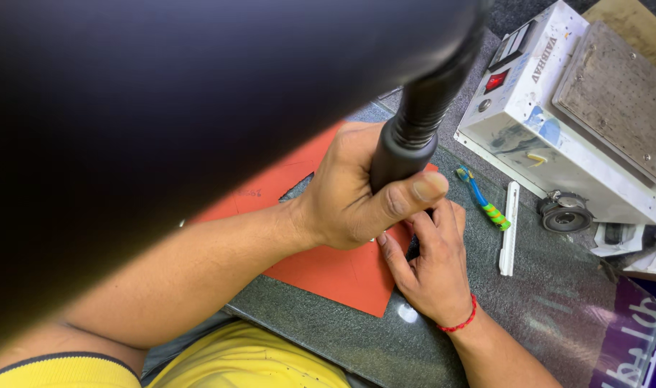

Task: The person heats a circuit board with a heat gun and presses down on the components with their fingers.

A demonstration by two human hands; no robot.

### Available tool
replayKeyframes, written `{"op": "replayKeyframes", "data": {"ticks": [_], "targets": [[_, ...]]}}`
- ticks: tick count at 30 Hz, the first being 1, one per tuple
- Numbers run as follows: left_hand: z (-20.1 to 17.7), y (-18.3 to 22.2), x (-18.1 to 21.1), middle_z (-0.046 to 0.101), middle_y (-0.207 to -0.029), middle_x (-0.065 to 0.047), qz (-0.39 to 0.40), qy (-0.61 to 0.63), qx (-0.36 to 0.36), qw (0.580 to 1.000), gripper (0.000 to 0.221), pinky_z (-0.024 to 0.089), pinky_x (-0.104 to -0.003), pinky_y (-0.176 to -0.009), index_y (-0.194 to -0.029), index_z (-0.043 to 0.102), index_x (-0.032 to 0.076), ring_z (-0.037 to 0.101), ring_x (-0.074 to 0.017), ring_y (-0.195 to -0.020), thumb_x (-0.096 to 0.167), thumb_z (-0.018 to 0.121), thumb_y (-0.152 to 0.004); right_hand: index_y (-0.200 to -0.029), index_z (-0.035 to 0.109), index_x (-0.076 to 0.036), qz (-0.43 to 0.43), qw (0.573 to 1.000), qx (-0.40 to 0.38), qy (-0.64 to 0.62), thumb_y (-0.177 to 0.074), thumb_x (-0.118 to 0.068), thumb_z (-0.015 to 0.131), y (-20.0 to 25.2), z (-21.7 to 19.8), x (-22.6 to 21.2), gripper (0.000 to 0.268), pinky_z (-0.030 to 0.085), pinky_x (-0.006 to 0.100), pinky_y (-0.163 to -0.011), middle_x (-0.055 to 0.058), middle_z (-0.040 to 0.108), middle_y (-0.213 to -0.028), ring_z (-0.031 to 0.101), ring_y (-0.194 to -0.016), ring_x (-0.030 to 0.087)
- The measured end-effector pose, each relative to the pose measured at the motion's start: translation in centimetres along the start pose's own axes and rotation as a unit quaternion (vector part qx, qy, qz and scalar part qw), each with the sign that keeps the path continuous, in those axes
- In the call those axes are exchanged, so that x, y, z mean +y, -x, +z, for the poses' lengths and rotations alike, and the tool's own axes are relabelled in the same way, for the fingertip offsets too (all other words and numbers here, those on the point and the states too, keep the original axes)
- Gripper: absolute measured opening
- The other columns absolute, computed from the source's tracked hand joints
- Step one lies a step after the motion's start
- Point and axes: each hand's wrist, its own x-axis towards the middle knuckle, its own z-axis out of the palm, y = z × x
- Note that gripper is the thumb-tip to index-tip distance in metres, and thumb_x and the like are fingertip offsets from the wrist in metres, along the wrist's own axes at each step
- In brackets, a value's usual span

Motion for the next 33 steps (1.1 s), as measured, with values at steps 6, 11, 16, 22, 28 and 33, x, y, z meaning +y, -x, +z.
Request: {"op": "replayKeyframes", "data": {"ticks": [6,11,16,22,28,33], "targets": [[-0.32,-0.59,0.26,0.059,-0.08,-0.001,0.043,0.013,0.02,0.999,0.038,0.046,-0.026,-0.063,-0.089,0.059,0.006,0.056,-0.0095,-0.067,0.037,0.063,-0.111,-0.117,0.065,-0.003,0.017,1.0,0.005,-0.007,-0.083,-0.017,0.079,0.17,0.05,-0.05,0.039,0.042,0.045,-0.099,0.017,0.057,-0.127,0.051,-0.114,0.036],[-0.45,-0.33,0.3,0.058,-0.078,0.0,0.007,0.056,0.005,0.998,0.041,0.046,-0.025,-0.062,-0.088,0.057,0.005,0.056,-0.0087,-0.066,0.039,0.061,-0.111,-0.119,0.065,-0.002,0.009,1.0,0.008,-0.014,-0.082,-0.016,0.078,0.08,0.03,-0.14,0.041,0.042,0.045,-0.102,0.016,0.057,-0.129,0.051,-0.118,0.037],[-0.51,-0.32,0.02,0.057,-0.072,0.0,0.006,0.026,0.015,1.0,0.043,0.046,-0.025,-0.062,-0.085,0.054,0.005,0.056,-0.008,-0.064,0.036,0.061,-0.114,-0.118,0.066,-0.004,0.005,1.0,0.006,-0.016,-0.083,-0.016,0.078,0.03,0.0,-0.06,0.039,0.042,0.045,-0.102,0.015,0.057,-0.13,0.051,-0.118,0.036],[-0.63,-0.78,0.32,0.057,-0.077,-0.002,0.043,0.034,0.012,0.998,0.04,0.046,-0.025,-0.064,-0.09,0.054,0.006,0.056,-0.0095,-0.067,0.038,0.061,-0.112,-0.118,0.066,-0.004,0.001,1.0,0.005,-0.01,-0.083,-0.017,0.078,0.11,0.05,0.1,0.04,0.042,0.046,-0.102,0.015,0.058,-0.129,0.052,-0.117,0.035],[-0.66,-0.73,0.29,0.055,-0.076,-0.002,0.049,-0.01,-0.004,0.999,0.043,0.042,-0.026,-0.064,-0.082,0.054,0.005,0.053,-0.0109,-0.066,0.036,0.064,-0.111,-0.118,0.065,-0.004,0.008,1.0,0.002,-0.007,-0.083,-0.018,0.078,0.19,0.09,0.17,0.04,0.043,0.045,-0.101,0.015,0.056,-0.128,0.051,-0.116,0.036],[-0.78,-0.8,0.3,0.055,-0.076,0.0,0.03,-0.002,-0.004,1.0,0.038,0.041,-0.027,-0.062,-0.086,0.057,0.006,0.054,-0.0104,-0.064,0.036,0.063,-0.108,-0.118,0.066,-0.004,0.008,1.0,0.002,-0.006,-0.083,-0.018,0.078,0.22,0.1,0.16,0.04,0.043,0.045,-0.101,0.016,0.056,-0.128,0.051,-0.117,0.036]]}}
